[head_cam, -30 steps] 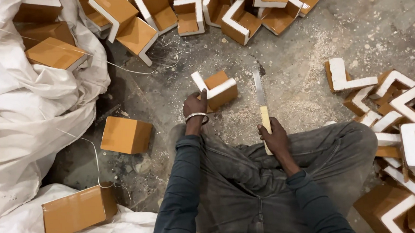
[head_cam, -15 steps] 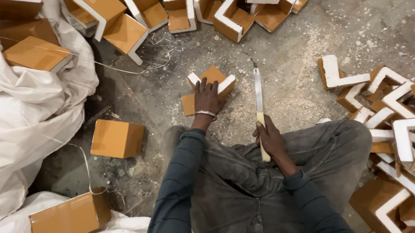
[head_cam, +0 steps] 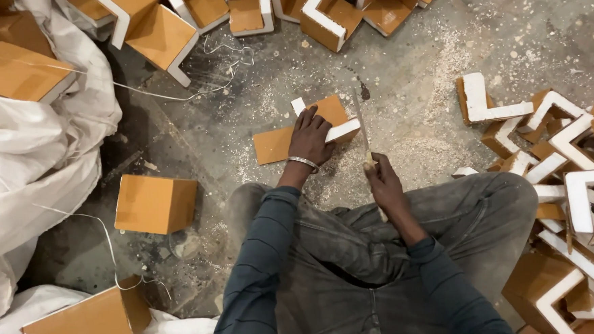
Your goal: The person sits cross-legged on the floor among piles of L-shaped foam corner pieces and cuts them with a knife. They pick up a piece, hold it steady, slice along it with the knife, and set the cut piece aside, repeating this with several pieces.
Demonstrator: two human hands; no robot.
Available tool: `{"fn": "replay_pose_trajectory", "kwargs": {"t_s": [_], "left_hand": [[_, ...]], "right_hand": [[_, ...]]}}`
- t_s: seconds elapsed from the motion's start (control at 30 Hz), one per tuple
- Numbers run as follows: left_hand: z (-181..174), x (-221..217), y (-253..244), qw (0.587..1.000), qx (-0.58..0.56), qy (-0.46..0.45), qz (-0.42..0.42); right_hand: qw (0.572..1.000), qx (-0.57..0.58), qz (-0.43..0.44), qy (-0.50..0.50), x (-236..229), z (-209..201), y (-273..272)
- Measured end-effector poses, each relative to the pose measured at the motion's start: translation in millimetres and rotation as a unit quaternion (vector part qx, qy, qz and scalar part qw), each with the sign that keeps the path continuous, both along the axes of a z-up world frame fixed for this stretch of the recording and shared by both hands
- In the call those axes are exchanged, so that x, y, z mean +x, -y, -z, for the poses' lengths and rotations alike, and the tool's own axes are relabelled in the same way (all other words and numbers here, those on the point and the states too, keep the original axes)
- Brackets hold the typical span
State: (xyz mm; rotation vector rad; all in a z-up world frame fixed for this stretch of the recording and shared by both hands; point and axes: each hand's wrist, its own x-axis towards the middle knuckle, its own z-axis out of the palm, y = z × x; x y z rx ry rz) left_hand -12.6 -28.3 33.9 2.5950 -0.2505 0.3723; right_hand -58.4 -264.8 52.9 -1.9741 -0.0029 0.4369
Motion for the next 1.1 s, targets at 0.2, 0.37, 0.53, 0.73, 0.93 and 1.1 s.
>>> {"fn": "replay_pose_trajectory", "kwargs": {"t_s": [0.2, 0.37, 0.53, 0.73, 0.93, 1.1], "left_hand": [[-1, 0, 3, 1.000, 0.002, -0.001, -0.015], [-5, -2, 3, 1.000, -0.004, 0.000, -0.014], [-8, -2, 3, 1.000, -0.004, 0.004, -0.014], [-3, 0, 3, 1.000, -0.008, 0.006, -0.015], [-3, 1, 4, 1.000, -0.010, -0.015, -0.016], [-3, 2, 4, 0.999, 0.001, -0.027, -0.021]], "right_hand": [[1.000, 0.003, -0.008, 0.008, 4, -6, -14], [0.997, -0.058, -0.047, 0.036, 4, -25, -23], [0.981, -0.152, -0.079, 0.096, 3, -19, -20], [0.973, -0.192, -0.076, 0.104, 5, -13, -15], [0.964, -0.209, -0.086, 0.143, 2, -10, -10], [0.956, -0.226, -0.111, 0.152, 3, -15, -19]]}}
